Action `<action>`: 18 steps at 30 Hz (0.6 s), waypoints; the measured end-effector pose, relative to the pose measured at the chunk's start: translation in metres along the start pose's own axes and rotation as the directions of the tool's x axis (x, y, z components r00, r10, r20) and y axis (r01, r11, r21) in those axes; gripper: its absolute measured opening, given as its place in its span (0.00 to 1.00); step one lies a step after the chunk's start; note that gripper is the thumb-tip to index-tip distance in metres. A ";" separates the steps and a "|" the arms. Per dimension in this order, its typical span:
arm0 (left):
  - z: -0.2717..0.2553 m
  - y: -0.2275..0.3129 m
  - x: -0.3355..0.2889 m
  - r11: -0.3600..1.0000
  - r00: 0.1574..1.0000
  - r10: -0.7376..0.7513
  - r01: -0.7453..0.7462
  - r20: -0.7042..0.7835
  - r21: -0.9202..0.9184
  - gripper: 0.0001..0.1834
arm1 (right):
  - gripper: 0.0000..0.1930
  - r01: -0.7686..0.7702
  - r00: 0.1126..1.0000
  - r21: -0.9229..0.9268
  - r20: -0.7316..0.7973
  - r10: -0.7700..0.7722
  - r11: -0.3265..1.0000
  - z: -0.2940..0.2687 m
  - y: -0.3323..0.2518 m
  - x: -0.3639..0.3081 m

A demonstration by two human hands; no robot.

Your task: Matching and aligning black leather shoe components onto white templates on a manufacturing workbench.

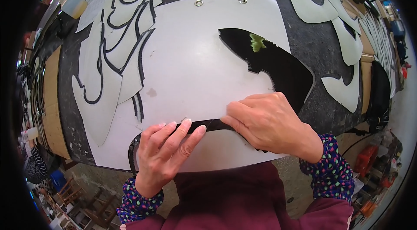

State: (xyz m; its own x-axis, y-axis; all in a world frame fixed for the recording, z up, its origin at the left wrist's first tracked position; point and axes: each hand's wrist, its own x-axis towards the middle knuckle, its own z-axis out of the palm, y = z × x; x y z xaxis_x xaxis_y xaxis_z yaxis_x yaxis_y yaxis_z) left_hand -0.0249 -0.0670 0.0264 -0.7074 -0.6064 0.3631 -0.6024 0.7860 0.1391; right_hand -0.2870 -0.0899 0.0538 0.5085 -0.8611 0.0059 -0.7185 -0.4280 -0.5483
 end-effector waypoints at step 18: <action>0.000 0.001 0.000 1.000 0.999 0.009 -0.009 0.051 0.010 0.24 | 0.15 -0.020 1.000 -0.003 0.010 0.020 1.000 0.001 0.000 0.000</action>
State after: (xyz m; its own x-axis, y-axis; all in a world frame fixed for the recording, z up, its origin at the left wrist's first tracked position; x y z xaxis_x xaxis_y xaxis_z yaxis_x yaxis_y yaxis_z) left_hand -0.0255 -0.0657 0.0270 -0.7304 -0.6049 0.3172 -0.5996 0.7902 0.1263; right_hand -0.2863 -0.0895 0.0529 0.4985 -0.8668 -0.0139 -0.7302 -0.4112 -0.5456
